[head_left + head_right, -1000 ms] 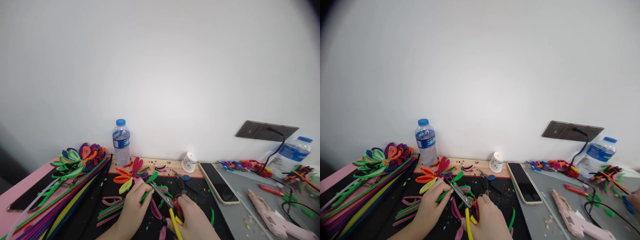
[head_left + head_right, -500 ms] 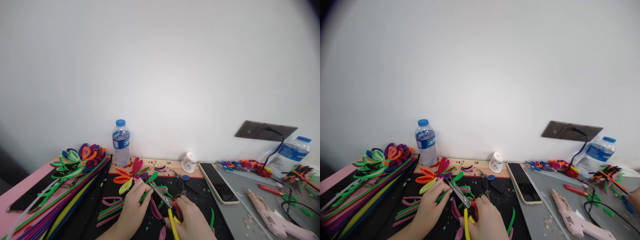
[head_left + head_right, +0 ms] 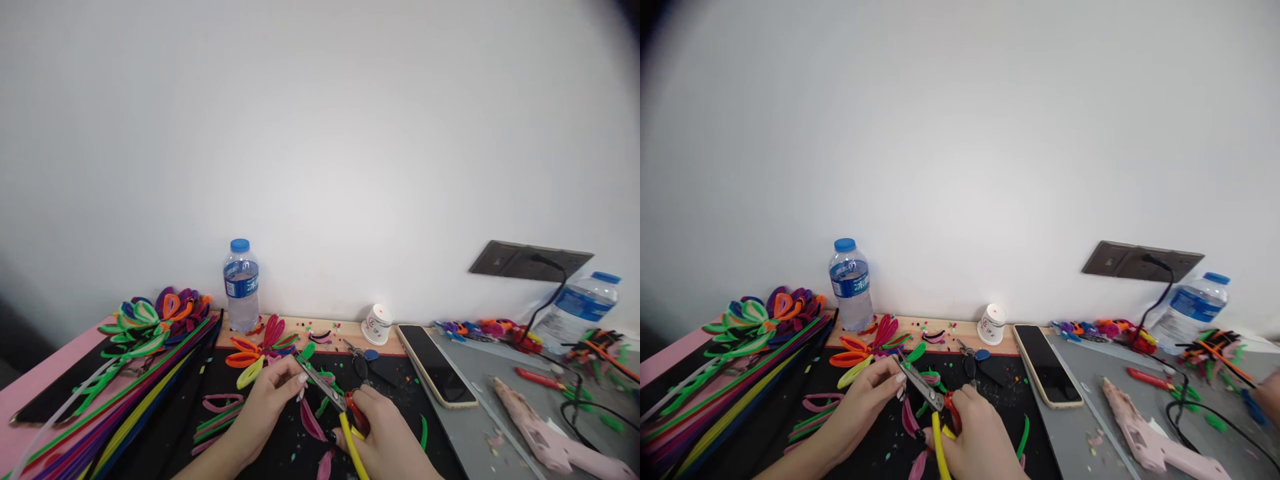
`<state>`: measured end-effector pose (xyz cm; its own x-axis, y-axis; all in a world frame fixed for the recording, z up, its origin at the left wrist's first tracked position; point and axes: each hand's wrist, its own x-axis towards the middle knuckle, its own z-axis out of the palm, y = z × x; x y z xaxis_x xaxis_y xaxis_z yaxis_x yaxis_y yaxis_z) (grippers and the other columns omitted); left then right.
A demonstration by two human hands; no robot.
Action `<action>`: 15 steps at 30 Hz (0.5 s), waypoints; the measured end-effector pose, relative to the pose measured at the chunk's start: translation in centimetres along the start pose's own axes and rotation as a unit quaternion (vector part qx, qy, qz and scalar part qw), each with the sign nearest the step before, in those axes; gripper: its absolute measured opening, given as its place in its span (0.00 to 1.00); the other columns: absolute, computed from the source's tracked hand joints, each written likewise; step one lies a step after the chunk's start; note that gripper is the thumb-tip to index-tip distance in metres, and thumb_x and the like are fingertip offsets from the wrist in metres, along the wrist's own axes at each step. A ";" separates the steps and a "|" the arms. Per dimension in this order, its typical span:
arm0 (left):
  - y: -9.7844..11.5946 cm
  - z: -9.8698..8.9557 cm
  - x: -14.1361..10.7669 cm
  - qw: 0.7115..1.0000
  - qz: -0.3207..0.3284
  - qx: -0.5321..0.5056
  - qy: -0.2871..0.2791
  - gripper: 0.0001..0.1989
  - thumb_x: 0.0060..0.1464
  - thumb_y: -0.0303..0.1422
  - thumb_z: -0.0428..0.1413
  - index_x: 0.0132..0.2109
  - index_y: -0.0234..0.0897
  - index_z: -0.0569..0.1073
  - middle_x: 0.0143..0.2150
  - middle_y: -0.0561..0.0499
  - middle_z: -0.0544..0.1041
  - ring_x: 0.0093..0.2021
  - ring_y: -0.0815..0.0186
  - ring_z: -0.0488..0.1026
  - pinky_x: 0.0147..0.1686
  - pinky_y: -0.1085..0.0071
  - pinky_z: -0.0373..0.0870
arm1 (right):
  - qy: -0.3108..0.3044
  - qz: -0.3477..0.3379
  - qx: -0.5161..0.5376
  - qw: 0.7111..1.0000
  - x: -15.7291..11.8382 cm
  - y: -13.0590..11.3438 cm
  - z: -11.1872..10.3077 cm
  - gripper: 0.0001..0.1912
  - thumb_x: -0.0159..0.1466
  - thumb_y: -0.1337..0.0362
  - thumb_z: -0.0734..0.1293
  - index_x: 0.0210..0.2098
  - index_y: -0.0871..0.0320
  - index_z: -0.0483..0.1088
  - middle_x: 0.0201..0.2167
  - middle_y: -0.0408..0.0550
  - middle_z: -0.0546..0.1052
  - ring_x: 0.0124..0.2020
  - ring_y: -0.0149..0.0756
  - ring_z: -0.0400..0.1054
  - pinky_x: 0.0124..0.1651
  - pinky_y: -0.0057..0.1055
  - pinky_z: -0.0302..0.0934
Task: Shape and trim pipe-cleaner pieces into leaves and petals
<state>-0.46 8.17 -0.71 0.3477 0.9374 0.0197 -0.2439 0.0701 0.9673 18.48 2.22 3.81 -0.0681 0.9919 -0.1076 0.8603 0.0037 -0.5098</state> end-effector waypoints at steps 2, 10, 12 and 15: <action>0.0 0.0 0.0 0.995 -0.036 -0.089 -0.021 0.13 0.51 0.35 0.59 0.25 0.34 0.65 0.25 0.57 0.63 0.28 0.71 0.58 0.31 0.74 0.56 | -0.002 -0.005 0.008 1.000 0.0 0.1 -0.2 0.07 0.52 0.65 0.67 0.23 0.58 0.63 0.31 0.46 0.69 0.30 0.33 0.62 0.32 0.26 0.54; 0.3 -0.2 -0.1 0.953 -0.126 -0.264 -0.084 0.11 0.45 0.31 0.65 0.27 0.33 0.69 0.23 0.56 0.67 0.23 0.75 0.59 0.29 0.76 0.54 | -0.018 -0.039 0.005 0.999 0.1 0.1 -0.9 0.09 0.51 0.66 0.69 0.22 0.58 0.63 0.28 0.43 0.67 0.28 0.31 0.59 0.30 0.25 0.51; 0.2 -0.2 -0.2 0.945 -0.135 -0.283 -0.094 0.11 0.43 0.31 0.66 0.29 0.33 0.70 0.22 0.57 0.67 0.22 0.76 0.59 0.28 0.76 0.54 | -0.020 -0.050 0.001 0.999 0.1 0.2 -0.9 0.11 0.51 0.66 0.70 0.22 0.58 0.61 0.28 0.42 0.66 0.28 0.30 0.58 0.30 0.25 0.50; 0.2 -0.2 -0.3 0.936 -0.153 -0.302 -0.094 0.14 0.40 0.31 0.68 0.33 0.34 0.72 0.21 0.57 0.67 0.22 0.75 0.60 0.28 0.75 0.55 | -0.026 -0.066 -0.008 0.997 0.2 0.4 -1.0 0.13 0.50 0.65 0.71 0.22 0.58 0.60 0.28 0.41 0.65 0.27 0.30 0.56 0.29 0.26 0.49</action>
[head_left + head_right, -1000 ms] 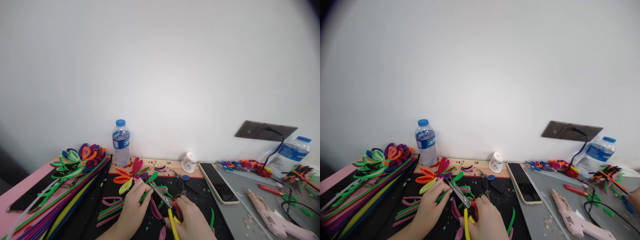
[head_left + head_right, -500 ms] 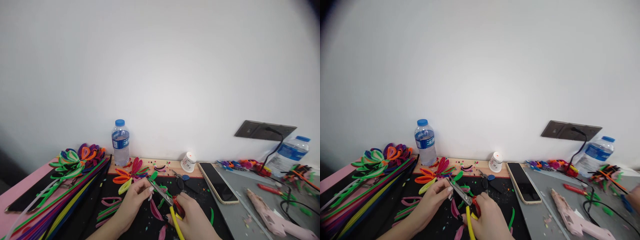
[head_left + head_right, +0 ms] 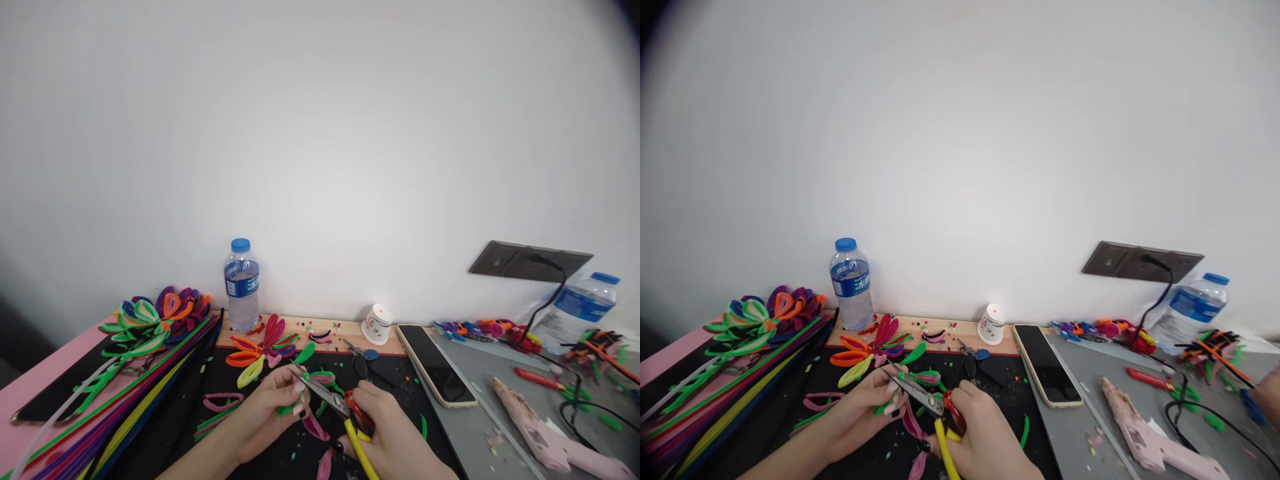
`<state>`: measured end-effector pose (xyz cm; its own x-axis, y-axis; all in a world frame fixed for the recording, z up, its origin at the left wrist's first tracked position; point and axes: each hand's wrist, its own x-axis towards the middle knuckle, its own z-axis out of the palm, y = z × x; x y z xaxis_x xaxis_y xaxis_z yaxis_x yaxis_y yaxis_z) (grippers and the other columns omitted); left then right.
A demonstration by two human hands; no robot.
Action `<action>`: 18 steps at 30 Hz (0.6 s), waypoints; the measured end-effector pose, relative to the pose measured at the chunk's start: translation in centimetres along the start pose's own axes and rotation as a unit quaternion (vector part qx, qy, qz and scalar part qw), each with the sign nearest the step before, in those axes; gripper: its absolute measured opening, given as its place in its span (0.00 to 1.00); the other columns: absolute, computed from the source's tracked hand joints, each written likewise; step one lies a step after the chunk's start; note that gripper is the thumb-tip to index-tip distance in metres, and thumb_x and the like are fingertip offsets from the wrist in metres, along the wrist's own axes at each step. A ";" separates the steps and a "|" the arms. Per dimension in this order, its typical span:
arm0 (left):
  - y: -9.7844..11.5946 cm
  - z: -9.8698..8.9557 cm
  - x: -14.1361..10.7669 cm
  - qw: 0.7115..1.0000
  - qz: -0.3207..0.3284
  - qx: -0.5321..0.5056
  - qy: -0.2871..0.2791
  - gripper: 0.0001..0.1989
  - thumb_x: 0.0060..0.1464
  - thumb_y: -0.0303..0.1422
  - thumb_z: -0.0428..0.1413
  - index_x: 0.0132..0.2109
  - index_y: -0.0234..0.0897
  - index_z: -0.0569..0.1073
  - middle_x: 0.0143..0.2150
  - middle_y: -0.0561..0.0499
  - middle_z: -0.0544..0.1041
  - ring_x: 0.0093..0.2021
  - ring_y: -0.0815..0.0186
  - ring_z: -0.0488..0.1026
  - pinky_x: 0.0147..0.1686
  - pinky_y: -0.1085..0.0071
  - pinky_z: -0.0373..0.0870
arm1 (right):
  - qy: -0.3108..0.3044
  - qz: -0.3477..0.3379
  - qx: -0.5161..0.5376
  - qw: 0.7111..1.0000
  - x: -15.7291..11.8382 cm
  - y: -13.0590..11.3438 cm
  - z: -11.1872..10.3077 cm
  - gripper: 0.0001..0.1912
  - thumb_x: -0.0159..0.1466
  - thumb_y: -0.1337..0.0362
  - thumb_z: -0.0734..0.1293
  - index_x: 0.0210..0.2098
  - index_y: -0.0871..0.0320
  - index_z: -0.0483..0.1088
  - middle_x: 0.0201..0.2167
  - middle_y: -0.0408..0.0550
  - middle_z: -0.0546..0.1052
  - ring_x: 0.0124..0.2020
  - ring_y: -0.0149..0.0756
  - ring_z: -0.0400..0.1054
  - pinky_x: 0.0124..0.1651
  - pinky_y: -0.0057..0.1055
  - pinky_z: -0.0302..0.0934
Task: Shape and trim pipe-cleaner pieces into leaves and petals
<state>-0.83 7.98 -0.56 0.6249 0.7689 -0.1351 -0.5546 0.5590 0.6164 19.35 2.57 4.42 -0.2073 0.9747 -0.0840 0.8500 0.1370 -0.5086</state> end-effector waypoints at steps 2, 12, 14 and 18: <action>-0.1 0.0 -0.1 1.000 -0.010 -0.009 -0.001 0.16 0.39 0.31 0.68 0.35 0.34 0.72 0.21 0.57 0.68 0.22 0.75 0.60 0.28 0.75 0.55 | -0.004 -0.007 -0.003 1.000 0.0 0.2 0.0 0.14 0.50 0.64 0.71 0.22 0.58 0.59 0.28 0.41 0.65 0.27 0.30 0.56 0.29 0.26 0.48; 0.1 0.3 -0.6 0.995 -0.048 -0.034 -0.077 0.12 0.39 0.31 0.68 0.33 0.35 0.76 0.20 0.58 0.63 0.19 0.77 0.55 0.24 0.75 0.53 | -0.014 -0.065 -0.006 0.998 0.2 0.5 0.0 0.17 0.52 0.60 0.71 0.22 0.57 0.57 0.27 0.40 0.63 0.27 0.30 0.55 0.29 0.26 0.47; 0.2 0.3 -0.7 0.994 -0.058 -0.036 -0.079 0.13 0.38 0.32 0.68 0.34 0.36 0.76 0.20 0.59 0.63 0.19 0.77 0.54 0.24 0.75 0.53 | -0.012 -0.067 -0.004 0.998 0.2 0.6 0.0 0.17 0.52 0.59 0.71 0.22 0.57 0.57 0.27 0.40 0.63 0.27 0.30 0.55 0.29 0.26 0.47; 0.2 0.2 -0.8 0.994 -0.067 -0.034 -0.083 0.13 0.38 0.32 0.68 0.34 0.36 0.77 0.19 0.58 0.64 0.19 0.77 0.53 0.24 0.76 0.53 | -0.010 -0.064 0.004 0.998 0.1 0.8 0.1 0.18 0.50 0.60 0.73 0.23 0.57 0.58 0.28 0.40 0.63 0.28 0.30 0.56 0.29 0.26 0.48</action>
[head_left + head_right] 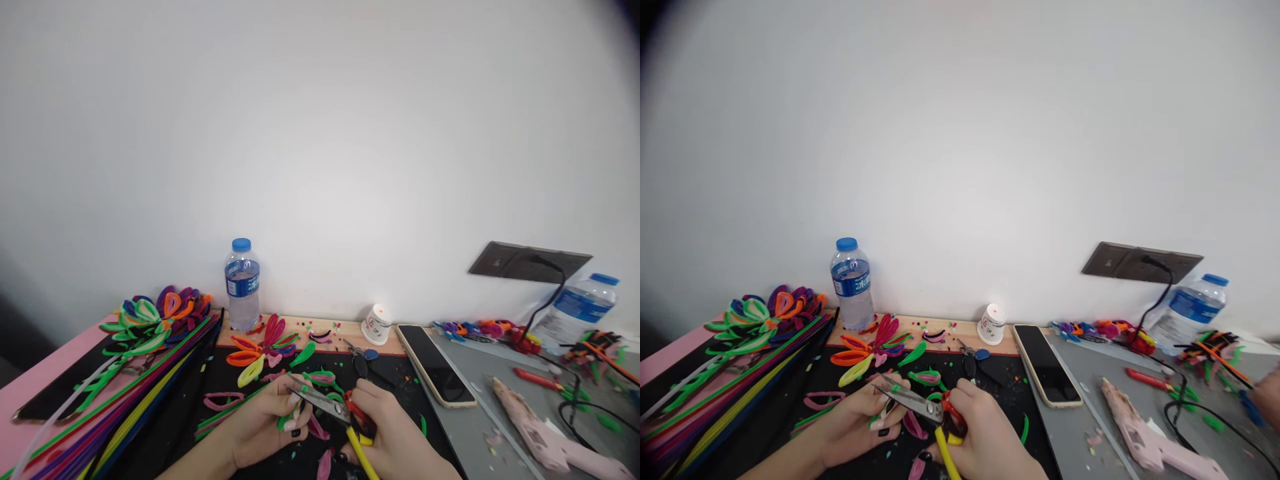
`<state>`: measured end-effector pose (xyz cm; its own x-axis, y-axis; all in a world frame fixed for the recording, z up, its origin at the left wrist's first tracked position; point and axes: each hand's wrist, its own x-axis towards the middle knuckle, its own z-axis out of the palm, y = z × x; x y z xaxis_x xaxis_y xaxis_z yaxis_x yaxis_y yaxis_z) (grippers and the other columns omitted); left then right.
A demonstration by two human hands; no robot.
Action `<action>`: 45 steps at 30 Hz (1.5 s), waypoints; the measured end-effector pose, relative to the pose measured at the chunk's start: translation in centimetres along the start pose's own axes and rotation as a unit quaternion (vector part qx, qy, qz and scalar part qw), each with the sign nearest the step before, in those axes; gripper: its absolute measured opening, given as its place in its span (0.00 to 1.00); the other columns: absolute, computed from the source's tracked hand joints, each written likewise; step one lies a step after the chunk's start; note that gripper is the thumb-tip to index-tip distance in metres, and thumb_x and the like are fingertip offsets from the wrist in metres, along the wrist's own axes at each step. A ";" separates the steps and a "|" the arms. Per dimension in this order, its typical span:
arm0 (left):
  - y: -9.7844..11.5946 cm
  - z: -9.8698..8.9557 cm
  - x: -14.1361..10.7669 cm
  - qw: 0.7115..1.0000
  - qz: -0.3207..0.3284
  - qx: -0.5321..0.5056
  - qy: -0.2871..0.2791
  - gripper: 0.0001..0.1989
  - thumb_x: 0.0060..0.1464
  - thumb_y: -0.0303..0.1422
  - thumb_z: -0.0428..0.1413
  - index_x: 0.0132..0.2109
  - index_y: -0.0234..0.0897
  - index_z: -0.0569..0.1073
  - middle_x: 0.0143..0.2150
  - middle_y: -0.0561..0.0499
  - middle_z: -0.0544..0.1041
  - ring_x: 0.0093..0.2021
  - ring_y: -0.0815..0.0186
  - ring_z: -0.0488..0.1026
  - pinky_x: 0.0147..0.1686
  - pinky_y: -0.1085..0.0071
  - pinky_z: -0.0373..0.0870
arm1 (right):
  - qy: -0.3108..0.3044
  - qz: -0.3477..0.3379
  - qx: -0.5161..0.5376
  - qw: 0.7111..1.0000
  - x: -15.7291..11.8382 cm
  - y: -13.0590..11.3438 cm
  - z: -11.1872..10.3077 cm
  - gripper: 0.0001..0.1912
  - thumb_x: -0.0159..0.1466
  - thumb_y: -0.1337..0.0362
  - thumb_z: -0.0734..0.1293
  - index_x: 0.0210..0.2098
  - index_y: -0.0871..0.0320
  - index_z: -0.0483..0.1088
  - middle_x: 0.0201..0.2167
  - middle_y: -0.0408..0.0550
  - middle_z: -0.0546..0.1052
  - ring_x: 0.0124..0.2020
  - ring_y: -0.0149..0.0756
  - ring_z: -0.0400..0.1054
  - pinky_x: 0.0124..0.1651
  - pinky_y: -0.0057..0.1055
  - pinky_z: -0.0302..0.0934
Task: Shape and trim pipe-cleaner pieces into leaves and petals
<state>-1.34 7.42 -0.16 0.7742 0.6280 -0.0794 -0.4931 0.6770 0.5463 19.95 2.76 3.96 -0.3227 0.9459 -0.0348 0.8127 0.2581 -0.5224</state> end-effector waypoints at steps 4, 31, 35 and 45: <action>0.0 -0.2 0.0 1.000 0.004 -0.012 -0.005 0.13 0.40 0.32 0.68 0.35 0.34 0.77 0.20 0.58 0.63 0.19 0.77 0.52 0.22 0.77 0.50 | 0.008 0.002 0.003 1.000 0.0 0.0 0.1 0.15 0.51 0.62 0.71 0.24 0.57 0.58 0.29 0.41 0.64 0.28 0.31 0.56 0.30 0.27 0.49; -0.4 -0.2 0.7 0.998 0.022 -0.036 0.046 0.10 0.46 0.28 0.64 0.28 0.32 0.69 0.22 0.59 0.60 0.22 0.77 0.56 0.28 0.75 0.55 | 0.064 0.025 -0.066 0.995 0.1 0.7 1.3 0.12 0.56 0.68 0.62 0.19 0.57 0.56 0.19 0.40 0.64 0.21 0.28 0.53 0.25 0.25 0.44; -0.4 0.0 0.8 0.996 0.035 0.004 0.078 0.10 0.46 0.31 0.64 0.30 0.34 0.70 0.23 0.59 0.62 0.21 0.77 0.57 0.26 0.76 0.55 | 0.106 0.054 -0.078 0.990 0.3 1.4 1.1 0.09 0.56 0.65 0.63 0.21 0.57 0.60 0.23 0.43 0.69 0.24 0.31 0.60 0.27 0.25 0.49; -0.9 1.0 0.8 0.882 0.097 0.441 0.133 0.15 0.53 0.35 0.56 0.48 0.39 0.76 0.45 0.49 0.73 0.46 0.64 0.67 0.47 0.70 0.60 | 0.184 0.150 -0.106 0.966 1.0 4.5 1.6 0.08 0.54 0.66 0.66 0.34 0.59 0.70 0.34 0.51 0.75 0.35 0.42 0.70 0.36 0.31 0.58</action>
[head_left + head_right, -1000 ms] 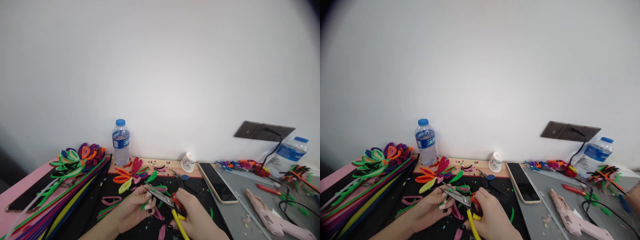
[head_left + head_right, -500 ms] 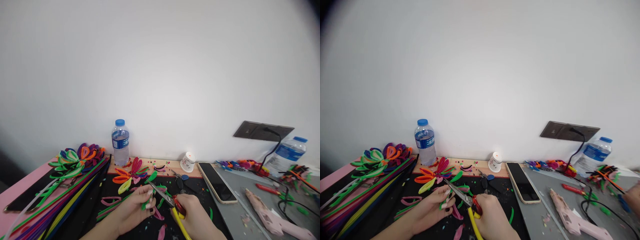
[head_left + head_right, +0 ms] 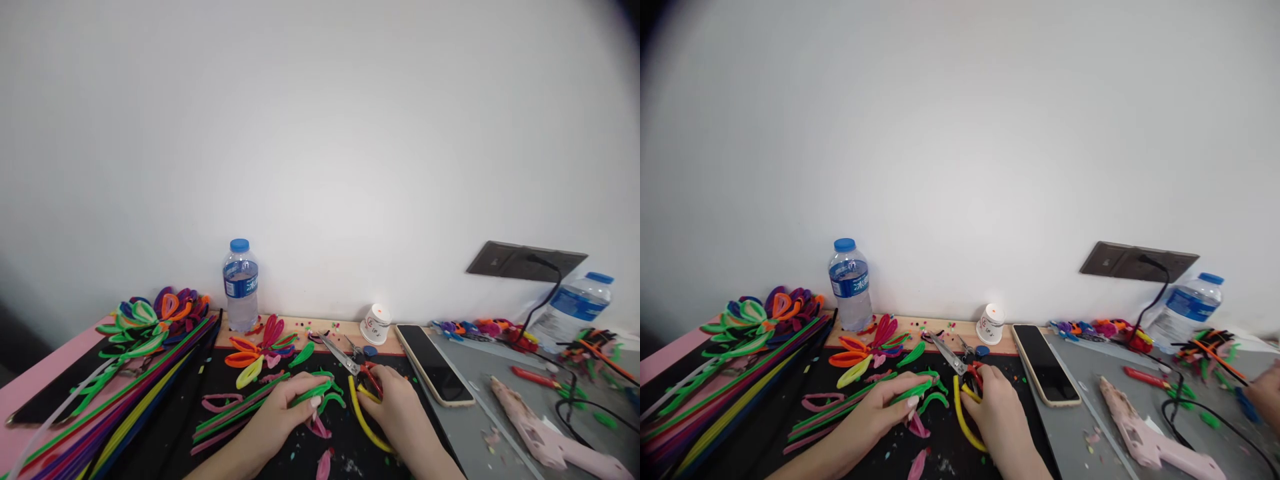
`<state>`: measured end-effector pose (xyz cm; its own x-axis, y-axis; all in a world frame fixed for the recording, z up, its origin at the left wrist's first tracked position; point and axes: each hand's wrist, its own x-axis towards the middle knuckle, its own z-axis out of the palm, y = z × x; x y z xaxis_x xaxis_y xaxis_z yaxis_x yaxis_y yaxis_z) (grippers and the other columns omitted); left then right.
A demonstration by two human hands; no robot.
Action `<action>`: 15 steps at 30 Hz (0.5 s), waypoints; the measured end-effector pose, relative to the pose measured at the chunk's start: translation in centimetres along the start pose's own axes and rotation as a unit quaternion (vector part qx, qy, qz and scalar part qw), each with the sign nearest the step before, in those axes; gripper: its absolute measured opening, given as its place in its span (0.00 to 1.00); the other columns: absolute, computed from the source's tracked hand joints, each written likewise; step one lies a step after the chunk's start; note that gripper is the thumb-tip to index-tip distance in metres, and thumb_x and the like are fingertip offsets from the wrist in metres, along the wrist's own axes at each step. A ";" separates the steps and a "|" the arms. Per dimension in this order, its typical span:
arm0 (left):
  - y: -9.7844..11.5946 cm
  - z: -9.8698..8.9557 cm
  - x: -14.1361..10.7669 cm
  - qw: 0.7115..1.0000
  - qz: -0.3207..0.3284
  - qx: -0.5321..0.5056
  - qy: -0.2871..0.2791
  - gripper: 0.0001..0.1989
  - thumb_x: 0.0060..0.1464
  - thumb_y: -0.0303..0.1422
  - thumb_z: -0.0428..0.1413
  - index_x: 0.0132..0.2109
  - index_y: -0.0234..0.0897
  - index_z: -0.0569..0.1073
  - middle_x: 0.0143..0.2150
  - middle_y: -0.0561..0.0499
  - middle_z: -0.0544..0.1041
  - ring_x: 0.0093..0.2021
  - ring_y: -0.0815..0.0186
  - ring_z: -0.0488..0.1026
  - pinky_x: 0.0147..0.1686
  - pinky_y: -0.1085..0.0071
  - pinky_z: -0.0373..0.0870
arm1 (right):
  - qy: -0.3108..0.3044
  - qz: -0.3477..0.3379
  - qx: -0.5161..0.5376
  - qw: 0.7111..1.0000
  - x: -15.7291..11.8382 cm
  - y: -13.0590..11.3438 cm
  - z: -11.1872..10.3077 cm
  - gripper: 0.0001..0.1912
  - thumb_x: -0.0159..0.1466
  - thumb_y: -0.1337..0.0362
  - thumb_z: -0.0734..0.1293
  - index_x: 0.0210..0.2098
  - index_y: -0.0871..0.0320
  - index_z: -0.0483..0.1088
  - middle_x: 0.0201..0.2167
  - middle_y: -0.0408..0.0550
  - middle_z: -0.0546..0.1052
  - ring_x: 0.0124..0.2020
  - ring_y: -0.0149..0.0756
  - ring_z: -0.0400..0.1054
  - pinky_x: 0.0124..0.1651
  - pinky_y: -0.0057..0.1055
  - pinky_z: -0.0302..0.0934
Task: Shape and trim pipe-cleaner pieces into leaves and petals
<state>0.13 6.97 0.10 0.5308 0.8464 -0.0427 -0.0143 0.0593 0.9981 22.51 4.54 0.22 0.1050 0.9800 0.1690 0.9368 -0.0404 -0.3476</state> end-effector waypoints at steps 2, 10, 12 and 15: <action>0.2 0.0 -0.1 0.997 0.027 0.068 -0.005 0.15 0.56 0.34 0.53 0.49 0.40 0.75 0.46 0.48 0.73 0.50 0.61 0.67 0.53 0.67 0.58 | 0.008 -0.009 0.018 1.000 0.1 0.3 0.2 0.09 0.55 0.67 0.66 0.37 0.59 0.69 0.35 0.52 0.75 0.36 0.43 0.70 0.38 0.32 0.59; -0.9 1.1 -0.7 0.972 0.093 0.198 0.088 0.02 0.52 0.26 0.55 0.33 0.36 0.72 0.32 0.52 0.76 0.34 0.66 0.73 0.36 0.74 0.68 | -0.007 -0.058 0.146 0.987 -1.0 -1.9 -1.8 0.12 0.65 0.60 0.56 0.27 0.56 0.62 0.25 0.43 0.69 0.25 0.33 0.62 0.28 0.27 0.54; -1.2 1.3 -1.0 0.959 0.163 0.219 0.070 0.04 0.53 0.24 0.54 0.33 0.37 0.71 0.33 0.51 0.77 0.35 0.67 0.74 0.38 0.75 0.68 | -0.080 -0.074 0.181 0.977 -1.6 -3.0 -1.7 0.16 0.66 0.58 0.55 0.24 0.56 0.59 0.21 0.40 0.65 0.22 0.30 0.58 0.26 0.26 0.50; -1.5 1.4 -1.2 0.933 0.274 0.232 0.042 0.08 0.54 0.20 0.51 0.34 0.37 0.69 0.35 0.51 0.77 0.37 0.68 0.74 0.39 0.76 0.69 | -0.131 -0.073 0.203 0.968 -2.3 -4.1 -0.9 0.17 0.65 0.59 0.55 0.21 0.56 0.54 0.19 0.39 0.60 0.23 0.29 0.54 0.26 0.26 0.46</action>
<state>0.68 5.12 -1.25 0.4835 0.7220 0.4949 0.1141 -0.6125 0.7822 18.71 2.26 2.11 -0.1567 0.9874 0.0229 0.7207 0.1302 -0.6809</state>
